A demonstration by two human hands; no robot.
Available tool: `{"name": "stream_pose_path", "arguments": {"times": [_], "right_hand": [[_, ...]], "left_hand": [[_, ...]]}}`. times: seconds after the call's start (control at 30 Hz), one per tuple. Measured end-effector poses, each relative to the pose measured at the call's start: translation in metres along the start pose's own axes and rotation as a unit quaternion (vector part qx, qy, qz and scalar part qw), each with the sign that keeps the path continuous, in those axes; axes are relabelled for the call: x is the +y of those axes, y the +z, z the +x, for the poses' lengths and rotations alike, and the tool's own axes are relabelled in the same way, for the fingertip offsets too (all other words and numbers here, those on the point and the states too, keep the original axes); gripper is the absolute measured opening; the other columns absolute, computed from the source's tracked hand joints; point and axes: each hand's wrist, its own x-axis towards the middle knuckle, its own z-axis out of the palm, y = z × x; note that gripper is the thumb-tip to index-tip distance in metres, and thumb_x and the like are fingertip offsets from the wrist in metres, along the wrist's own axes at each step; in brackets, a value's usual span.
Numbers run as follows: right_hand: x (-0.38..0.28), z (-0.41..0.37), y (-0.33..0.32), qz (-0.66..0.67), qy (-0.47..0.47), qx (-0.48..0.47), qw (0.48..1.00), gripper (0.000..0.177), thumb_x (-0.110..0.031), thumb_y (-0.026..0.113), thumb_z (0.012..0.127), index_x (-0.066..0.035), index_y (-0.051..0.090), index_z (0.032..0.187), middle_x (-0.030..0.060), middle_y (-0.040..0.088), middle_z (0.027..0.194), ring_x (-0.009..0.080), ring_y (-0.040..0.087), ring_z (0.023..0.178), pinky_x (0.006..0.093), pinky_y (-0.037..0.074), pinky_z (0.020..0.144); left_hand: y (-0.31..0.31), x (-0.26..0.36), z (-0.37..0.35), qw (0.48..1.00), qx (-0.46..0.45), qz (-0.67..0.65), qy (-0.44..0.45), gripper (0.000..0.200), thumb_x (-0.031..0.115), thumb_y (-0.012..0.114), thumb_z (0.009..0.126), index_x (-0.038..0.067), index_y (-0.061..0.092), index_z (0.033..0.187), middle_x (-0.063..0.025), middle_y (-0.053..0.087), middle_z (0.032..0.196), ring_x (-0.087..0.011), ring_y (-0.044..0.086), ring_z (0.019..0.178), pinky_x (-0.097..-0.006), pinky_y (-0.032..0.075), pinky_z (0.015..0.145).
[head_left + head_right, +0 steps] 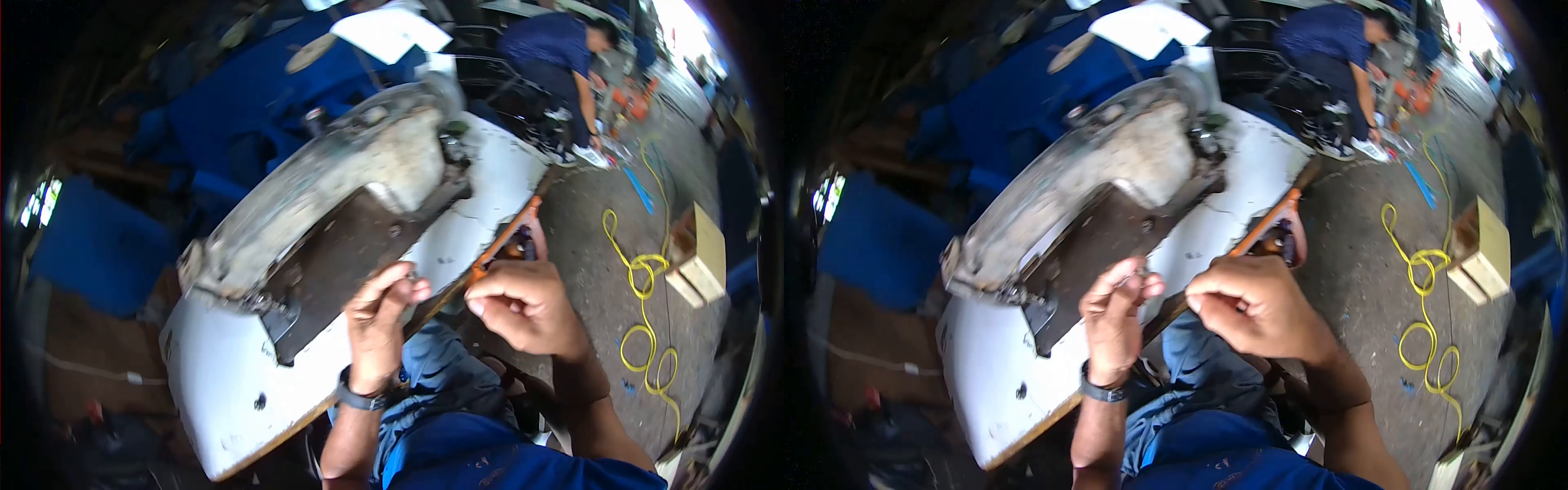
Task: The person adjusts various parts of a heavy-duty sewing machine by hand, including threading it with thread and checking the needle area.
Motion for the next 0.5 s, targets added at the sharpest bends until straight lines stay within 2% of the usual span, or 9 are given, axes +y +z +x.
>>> {"name": "stream_pose_path", "arguments": {"times": [0.03,0.13,0.23,0.3,0.5], "right_hand": [[-0.001,0.008,0.005,0.002,0.001,-0.015,1.0,0.001,-0.001,0.068,0.089,-0.001,0.067,0.09,0.0061,0.064,0.074,0.0114,0.056,0.058,0.0274,0.042,0.053],[-0.005,0.026,0.02,0.003,-0.008,-0.057,0.998,0.001,-0.001,0.067,0.09,0.001,0.067,0.09,0.0059,0.064,0.074,0.0075,0.054,0.06,0.0258,0.041,0.052],[-0.01,0.039,0.031,0.02,0.009,-0.118,0.993,0.004,-0.002,0.067,0.093,0.001,0.068,0.093,0.0035,0.065,0.076,0.004,0.054,0.065,0.0244,0.042,0.054],[-0.01,0.042,0.041,0.045,0.034,-0.122,0.991,0.005,-0.003,0.067,0.093,0.002,0.068,0.094,0.0022,0.065,0.076,0.0032,0.054,0.066,0.0236,0.042,0.056],[-0.008,0.049,0.062,0.04,0.032,-0.146,0.988,0.006,-0.002,0.066,0.094,0.003,0.07,0.094,-0.0001,0.063,0.076,0.0017,0.052,0.068,0.0214,0.041,0.058]], "left_hand": [[-0.002,-0.003,-0.006,0.995,0.015,-0.095,-0.032,0.024,0.005,0.062,0.099,0.001,0.069,0.121,-0.0131,0.071,0.116,-0.0248,0.072,0.099,-0.0371,0.061,0.088],[-0.011,-0.008,-0.015,0.969,0.042,-0.225,-0.092,0.028,0.008,0.056,0.103,-0.006,0.063,0.127,-0.0162,0.068,0.122,-0.0269,0.071,0.105,-0.0384,0.059,0.095],[-0.017,-0.003,-0.021,0.957,0.025,-0.279,-0.075,0.035,0.018,0.051,0.105,-0.009,0.061,0.125,-0.0177,0.066,0.127,-0.0308,0.069,0.109,-0.0426,0.057,0.1],[-0.021,0.001,-0.027,0.955,0.019,-0.288,-0.068,0.04,0.025,0.05,0.106,-0.009,0.061,0.124,-0.0179,0.065,0.128,-0.032,0.069,0.11,-0.0455,0.056,0.102],[-0.028,0.009,-0.038,0.947,0.004,-0.317,-0.051,0.041,0.027,0.051,0.107,-0.009,0.061,0.126,-0.0173,0.066,0.128,-0.029,0.069,0.109,-0.0436,0.057,0.101]]}}
